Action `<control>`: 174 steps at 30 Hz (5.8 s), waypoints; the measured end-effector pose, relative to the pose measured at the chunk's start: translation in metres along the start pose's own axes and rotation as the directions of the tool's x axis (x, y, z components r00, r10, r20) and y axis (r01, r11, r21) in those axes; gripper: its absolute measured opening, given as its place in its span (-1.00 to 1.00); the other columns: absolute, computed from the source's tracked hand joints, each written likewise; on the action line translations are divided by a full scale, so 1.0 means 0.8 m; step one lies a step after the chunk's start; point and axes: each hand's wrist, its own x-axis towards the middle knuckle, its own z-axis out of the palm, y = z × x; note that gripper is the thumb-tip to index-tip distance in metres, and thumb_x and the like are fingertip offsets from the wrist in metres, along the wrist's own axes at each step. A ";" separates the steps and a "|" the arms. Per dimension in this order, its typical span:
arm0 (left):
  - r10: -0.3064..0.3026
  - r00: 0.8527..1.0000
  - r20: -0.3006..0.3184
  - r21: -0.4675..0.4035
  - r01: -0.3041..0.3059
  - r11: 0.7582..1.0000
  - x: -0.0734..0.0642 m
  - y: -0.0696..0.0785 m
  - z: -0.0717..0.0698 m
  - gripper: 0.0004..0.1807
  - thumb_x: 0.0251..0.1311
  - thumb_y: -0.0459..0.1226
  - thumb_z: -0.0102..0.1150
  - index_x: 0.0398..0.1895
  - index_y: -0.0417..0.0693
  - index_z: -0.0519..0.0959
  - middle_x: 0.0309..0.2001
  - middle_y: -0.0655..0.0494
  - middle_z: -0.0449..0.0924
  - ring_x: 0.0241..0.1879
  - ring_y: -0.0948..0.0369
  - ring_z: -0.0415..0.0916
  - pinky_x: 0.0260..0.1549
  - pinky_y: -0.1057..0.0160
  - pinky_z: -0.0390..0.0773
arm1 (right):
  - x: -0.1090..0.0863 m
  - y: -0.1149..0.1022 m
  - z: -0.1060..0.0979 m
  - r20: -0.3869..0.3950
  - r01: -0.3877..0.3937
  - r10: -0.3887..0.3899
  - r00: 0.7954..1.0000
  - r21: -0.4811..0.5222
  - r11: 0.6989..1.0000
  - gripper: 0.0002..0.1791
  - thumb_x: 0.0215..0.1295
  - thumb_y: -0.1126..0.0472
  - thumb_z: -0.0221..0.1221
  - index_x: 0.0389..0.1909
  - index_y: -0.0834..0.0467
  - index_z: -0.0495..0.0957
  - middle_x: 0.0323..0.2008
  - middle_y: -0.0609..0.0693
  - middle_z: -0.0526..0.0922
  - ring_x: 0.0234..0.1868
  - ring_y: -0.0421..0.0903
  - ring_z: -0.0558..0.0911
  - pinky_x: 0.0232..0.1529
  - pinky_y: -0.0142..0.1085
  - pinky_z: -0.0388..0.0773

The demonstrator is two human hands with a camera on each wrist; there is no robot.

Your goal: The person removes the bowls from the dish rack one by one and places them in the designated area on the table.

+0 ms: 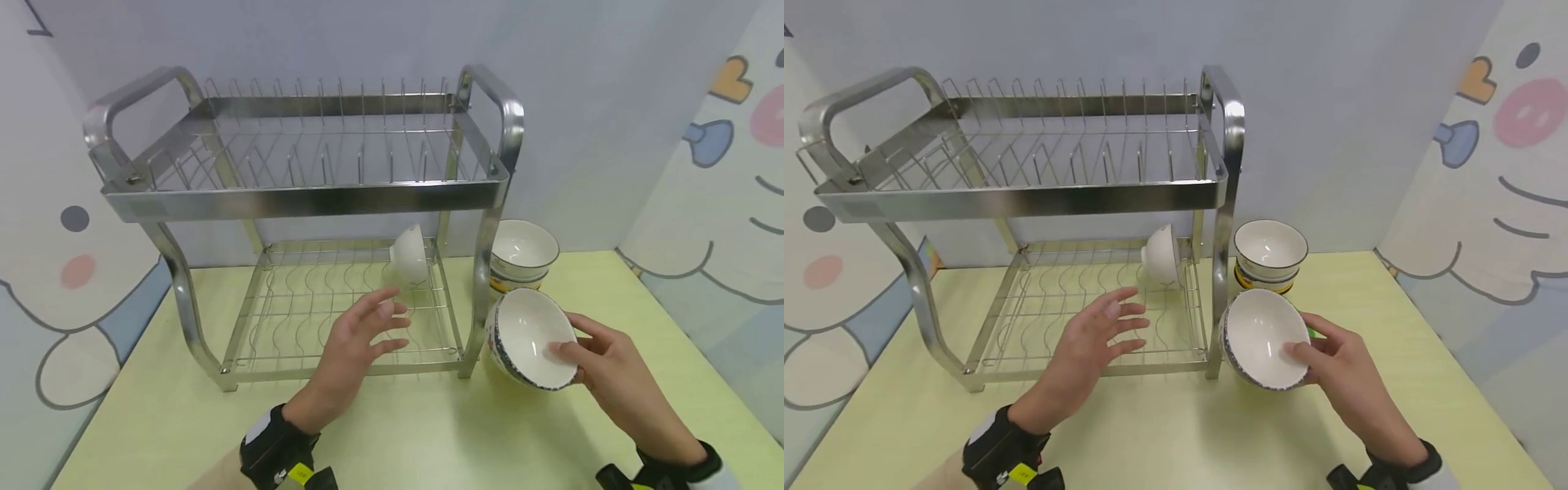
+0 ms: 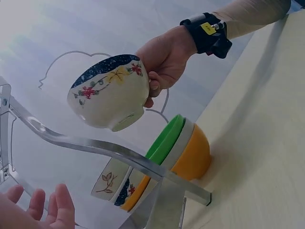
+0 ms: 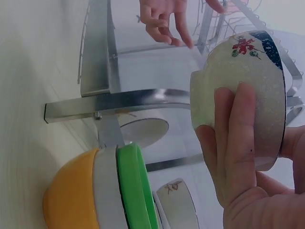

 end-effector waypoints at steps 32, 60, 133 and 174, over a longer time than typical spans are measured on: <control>-0.169 0.966 -0.196 0.450 0.242 0.860 0.112 -0.014 -0.048 -0.12 -0.06 0.35 0.13 0.32 0.20 0.23 0.26 -0.01 0.24 0.16 0.07 0.22 0.05 -0.19 0.35 | 0.030 0.022 -0.039 -0.155 -0.054 -0.009 0.988 -0.399 0.916 -0.55 0.34 0.12 0.13 -0.02 0.45 0.35 -0.42 0.21 0.69 -0.61 0.13 0.65 -0.53 -0.18 0.69; -0.229 0.948 -0.222 0.459 0.309 0.833 0.192 -0.061 -0.080 0.06 -0.06 0.29 0.21 0.38 -0.13 0.10 0.31 -0.20 0.18 0.12 -0.06 0.31 0.04 -0.13 0.42 | 0.042 0.053 -0.045 -0.130 -0.060 -0.021 0.991 -0.590 0.805 -0.69 0.37 0.13 0.08 -0.32 0.35 0.33 -0.67 0.14 0.59 -0.82 -0.09 0.42 -0.84 -0.36 0.34; 0.093 0.977 -0.191 0.693 0.067 0.718 0.223 -0.111 -0.025 0.05 -0.29 -0.02 0.45 0.30 -0.16 0.11 -0.06 -0.08 0.38 -0.25 0.11 0.45 -0.53 0.23 0.63 | 0.033 0.048 -0.043 -0.240 -0.051 -0.161 0.957 -0.689 0.723 -0.45 0.32 -0.19 0.03 -0.07 0.27 0.41 -0.15 0.24 0.54 -0.48 -0.06 0.62 -0.57 -0.25 0.53; -0.074 0.990 -0.122 0.431 0.121 0.894 0.063 0.009 -0.002 -0.20 0.03 -0.10 0.32 0.32 0.17 0.12 0.05 -0.03 0.33 -0.10 0.02 0.44 -0.35 0.05 0.65 | 0.000 -0.007 0.008 -0.128 0.429 -0.601 0.789 -0.586 0.688 -0.79 0.12 0.53 0.21 -0.22 0.30 0.54 -0.31 0.11 0.62 -0.30 -0.13 0.62 -0.22 -0.55 0.55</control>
